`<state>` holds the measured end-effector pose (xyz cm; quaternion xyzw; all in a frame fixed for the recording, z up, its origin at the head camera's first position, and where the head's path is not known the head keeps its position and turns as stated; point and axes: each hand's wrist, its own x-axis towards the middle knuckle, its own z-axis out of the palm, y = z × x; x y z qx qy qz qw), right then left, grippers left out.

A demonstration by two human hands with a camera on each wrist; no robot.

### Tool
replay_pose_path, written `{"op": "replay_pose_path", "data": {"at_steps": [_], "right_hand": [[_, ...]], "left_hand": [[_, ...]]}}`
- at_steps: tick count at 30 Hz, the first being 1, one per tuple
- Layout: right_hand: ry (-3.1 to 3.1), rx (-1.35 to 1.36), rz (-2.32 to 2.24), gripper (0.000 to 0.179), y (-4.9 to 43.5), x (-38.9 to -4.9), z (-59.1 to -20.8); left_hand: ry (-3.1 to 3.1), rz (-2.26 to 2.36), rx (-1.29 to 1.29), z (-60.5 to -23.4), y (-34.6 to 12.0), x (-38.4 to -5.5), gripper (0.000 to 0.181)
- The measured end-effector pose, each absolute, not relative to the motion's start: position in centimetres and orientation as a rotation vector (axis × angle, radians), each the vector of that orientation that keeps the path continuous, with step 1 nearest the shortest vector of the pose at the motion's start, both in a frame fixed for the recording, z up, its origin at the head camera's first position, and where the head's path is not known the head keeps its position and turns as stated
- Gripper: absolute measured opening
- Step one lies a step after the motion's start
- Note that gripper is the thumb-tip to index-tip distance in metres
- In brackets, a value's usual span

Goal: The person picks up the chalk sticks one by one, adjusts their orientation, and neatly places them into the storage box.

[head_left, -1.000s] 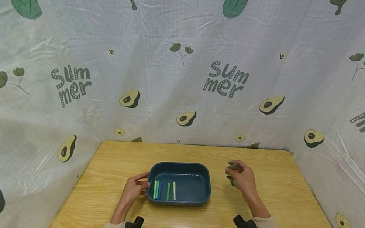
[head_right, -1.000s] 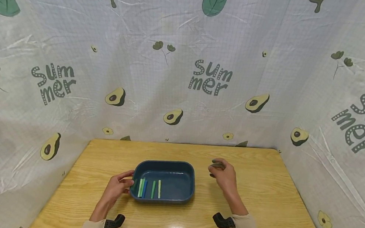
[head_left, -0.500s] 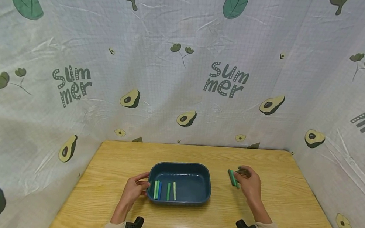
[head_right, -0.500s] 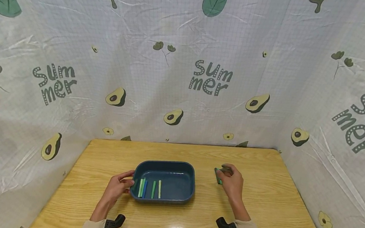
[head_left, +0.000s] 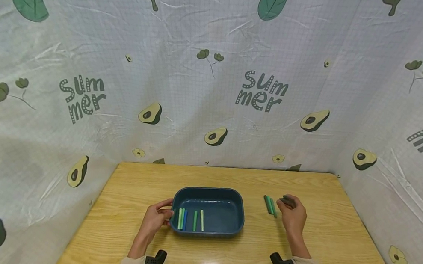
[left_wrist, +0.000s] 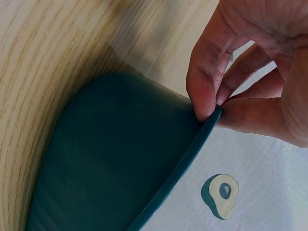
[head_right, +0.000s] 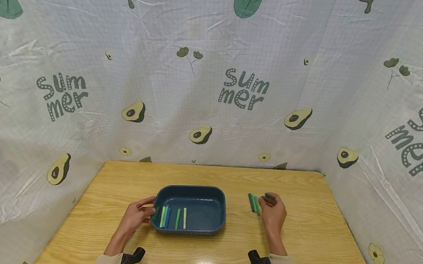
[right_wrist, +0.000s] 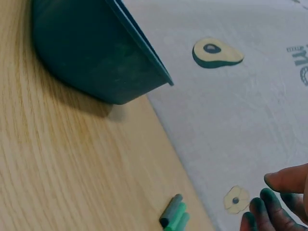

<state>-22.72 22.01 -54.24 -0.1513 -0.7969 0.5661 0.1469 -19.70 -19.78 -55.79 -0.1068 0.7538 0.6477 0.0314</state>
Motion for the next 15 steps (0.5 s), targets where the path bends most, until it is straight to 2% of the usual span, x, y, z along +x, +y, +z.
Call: {"op": "replay_pose_path", "data": {"at_steps": [15], "right_hand": [[-2.156, -0.613, 1.517, 0.03, 21.2, -23.3, -57.3]], "left_hand": [[2.32, 2.002, -0.335, -55.8, -19.7, -19.7, 0.046]]}}
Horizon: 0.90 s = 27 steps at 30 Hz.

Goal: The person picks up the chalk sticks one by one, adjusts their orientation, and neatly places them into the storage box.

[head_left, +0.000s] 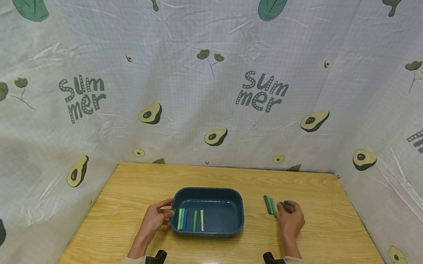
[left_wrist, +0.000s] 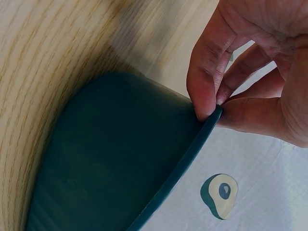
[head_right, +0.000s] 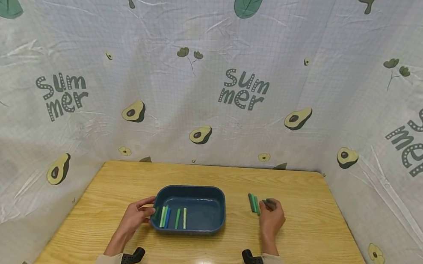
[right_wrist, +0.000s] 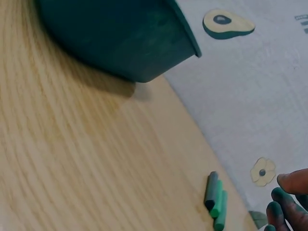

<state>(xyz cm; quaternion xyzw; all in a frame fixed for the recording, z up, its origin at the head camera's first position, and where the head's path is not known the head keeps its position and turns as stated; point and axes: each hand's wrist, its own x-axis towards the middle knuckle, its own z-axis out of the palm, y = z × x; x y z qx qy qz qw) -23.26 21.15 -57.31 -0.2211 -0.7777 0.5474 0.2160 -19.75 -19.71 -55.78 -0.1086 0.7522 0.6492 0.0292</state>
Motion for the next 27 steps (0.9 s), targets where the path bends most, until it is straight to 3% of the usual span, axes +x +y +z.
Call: {"op": "replay_pose_path", "data": {"at_steps": [27], "right_hand": [[-2.195, -0.691, 1.443, 0.037, 20.5, -23.5, -60.3]], "left_hand": [[2.316, 2.008, -0.293, -55.8, -19.9, -19.5, 0.046]]}}
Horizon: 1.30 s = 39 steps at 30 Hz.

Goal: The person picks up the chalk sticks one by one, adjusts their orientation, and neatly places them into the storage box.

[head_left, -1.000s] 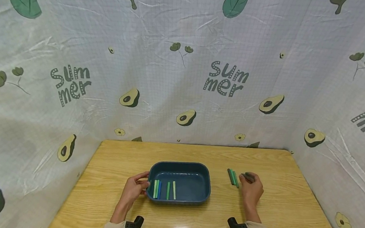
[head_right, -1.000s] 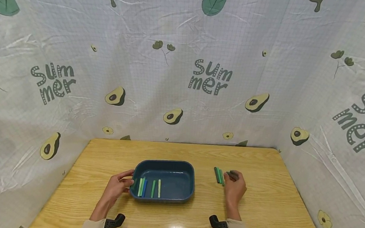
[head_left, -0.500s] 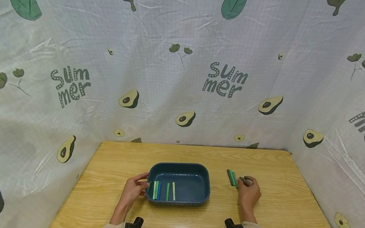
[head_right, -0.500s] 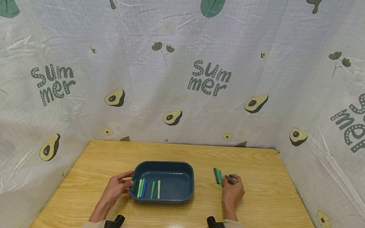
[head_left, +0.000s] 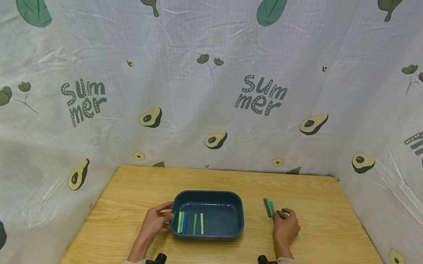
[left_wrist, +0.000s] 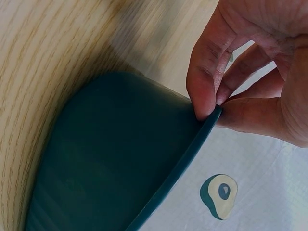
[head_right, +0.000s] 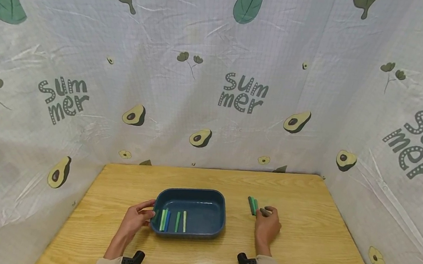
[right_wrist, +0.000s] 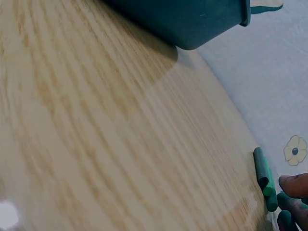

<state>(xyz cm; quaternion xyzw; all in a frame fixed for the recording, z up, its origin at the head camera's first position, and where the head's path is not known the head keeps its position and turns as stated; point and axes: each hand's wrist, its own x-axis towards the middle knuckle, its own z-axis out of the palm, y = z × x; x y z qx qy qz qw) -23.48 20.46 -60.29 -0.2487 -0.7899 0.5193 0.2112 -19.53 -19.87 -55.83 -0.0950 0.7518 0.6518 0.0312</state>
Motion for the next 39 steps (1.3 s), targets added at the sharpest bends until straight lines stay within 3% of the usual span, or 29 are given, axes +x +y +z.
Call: {"op": "replay_pose_path", "data": {"at_steps": [39], "right_hand": [[-2.23, -0.731, 1.28, 0.032, 18.9, -24.1, -60.4]], "left_hand": [[2.326, 2.022, -0.305, -55.9, -19.8, -19.5, 0.046]]}}
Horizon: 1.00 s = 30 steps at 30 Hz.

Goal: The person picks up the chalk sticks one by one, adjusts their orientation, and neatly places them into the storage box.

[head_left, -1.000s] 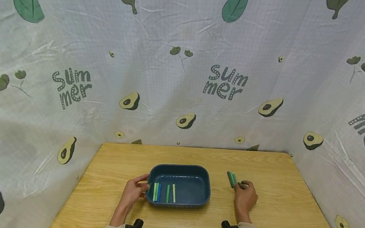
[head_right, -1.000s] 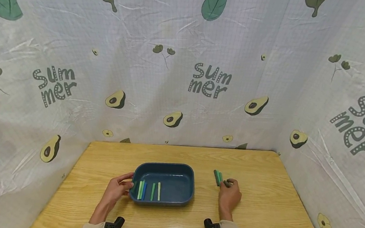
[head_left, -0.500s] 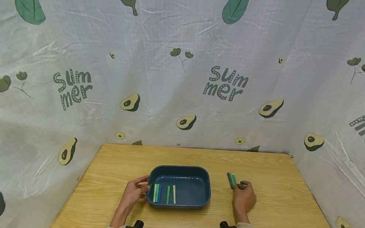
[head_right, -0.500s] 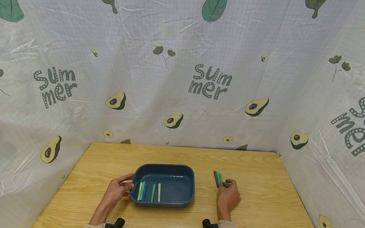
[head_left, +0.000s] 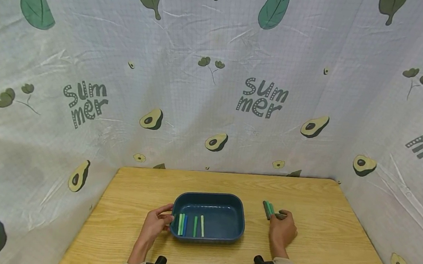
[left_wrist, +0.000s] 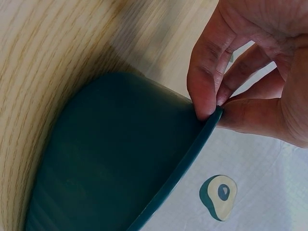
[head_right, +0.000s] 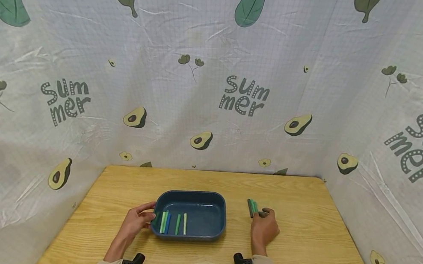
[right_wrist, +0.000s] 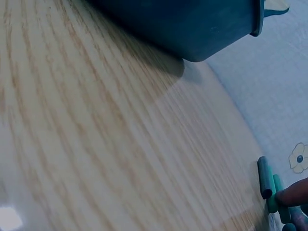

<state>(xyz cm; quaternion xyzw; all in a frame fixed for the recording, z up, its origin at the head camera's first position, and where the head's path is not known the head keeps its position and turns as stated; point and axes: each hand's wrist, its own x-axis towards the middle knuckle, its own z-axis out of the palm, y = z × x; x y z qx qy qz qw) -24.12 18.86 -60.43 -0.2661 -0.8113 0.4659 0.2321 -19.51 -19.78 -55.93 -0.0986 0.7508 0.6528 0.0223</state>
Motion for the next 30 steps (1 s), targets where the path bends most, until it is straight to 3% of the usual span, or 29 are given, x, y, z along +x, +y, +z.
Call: {"op": "replay_pose_path", "data": {"at_steps": [19, 30], "right_hand": [[-2.152, -0.73, 1.412, 0.027, 19.4, -23.5, -58.9], [-2.23, -0.64, 1.558, 0.034, 20.8, -22.8, -56.5]], "left_hand": [[2.333, 2.021, -0.314, -56.0, -19.7, -19.5, 0.045], [2.33, 2.022, -0.315, -55.9, -19.8, -19.4, 0.045]]}}
